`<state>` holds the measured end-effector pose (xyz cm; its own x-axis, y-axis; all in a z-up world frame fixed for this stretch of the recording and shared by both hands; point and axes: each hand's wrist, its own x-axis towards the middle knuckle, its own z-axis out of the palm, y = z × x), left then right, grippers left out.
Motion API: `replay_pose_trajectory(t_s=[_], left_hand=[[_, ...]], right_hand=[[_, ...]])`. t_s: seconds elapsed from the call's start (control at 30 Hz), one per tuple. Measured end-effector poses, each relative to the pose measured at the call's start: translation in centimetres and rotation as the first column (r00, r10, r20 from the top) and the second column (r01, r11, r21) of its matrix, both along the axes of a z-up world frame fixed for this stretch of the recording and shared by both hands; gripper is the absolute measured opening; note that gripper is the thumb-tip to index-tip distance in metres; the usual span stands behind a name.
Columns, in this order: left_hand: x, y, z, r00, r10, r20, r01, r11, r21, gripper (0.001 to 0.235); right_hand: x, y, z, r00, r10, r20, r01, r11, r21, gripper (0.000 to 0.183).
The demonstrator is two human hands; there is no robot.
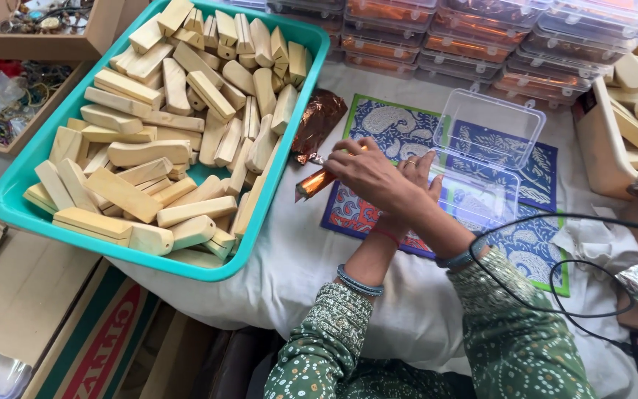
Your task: The person wraps small wooden pieces in copper foil and places them into a clear plastic container. They then wipe a wooden piece with a white cloth and place it on the table.
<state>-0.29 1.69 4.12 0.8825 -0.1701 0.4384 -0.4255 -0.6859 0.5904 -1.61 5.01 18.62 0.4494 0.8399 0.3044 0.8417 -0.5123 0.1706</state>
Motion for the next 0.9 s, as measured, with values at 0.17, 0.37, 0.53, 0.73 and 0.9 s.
replay_pose_trajectory(t_s=[0.17,0.37,0.53,0.73,0.9], left_hand=[[-0.5,0.5,0.9,0.940,0.126,0.316,-0.130,0.992,-0.010,0.067],[-0.8,0.9,1.5,0.993,-0.100,-0.059,0.101,0.995,0.021,0.068],[-0.4,0.9,3.2,0.996,-0.046,-0.080,0.050,0.997,0.051,0.058],[-0.6,1.0,3.3,0.987,-0.045,-0.153,0.061,0.993,0.104,0.050],[-0.3,1.3,3.2,0.986,-0.044,-0.163,0.065,0.990,0.123,0.054]], right_hand=[[-3.3,-5.6,5.3,0.997,-0.067,0.037,0.056,0.969,0.241,0.036],[-8.6,-14.6,10.3,0.855,-0.264,-0.446,0.311,0.950,0.034,0.021],[-9.7,-18.7,11.1,0.659,-0.188,-0.729,0.265,0.964,-0.008,0.027],[-3.5,-21.4,4.6,0.597,-0.431,-0.677,0.379,0.895,-0.236,0.023],[-1.1,-20.3,1.8,0.482,-0.603,-0.636,0.467,0.791,-0.395,0.027]])
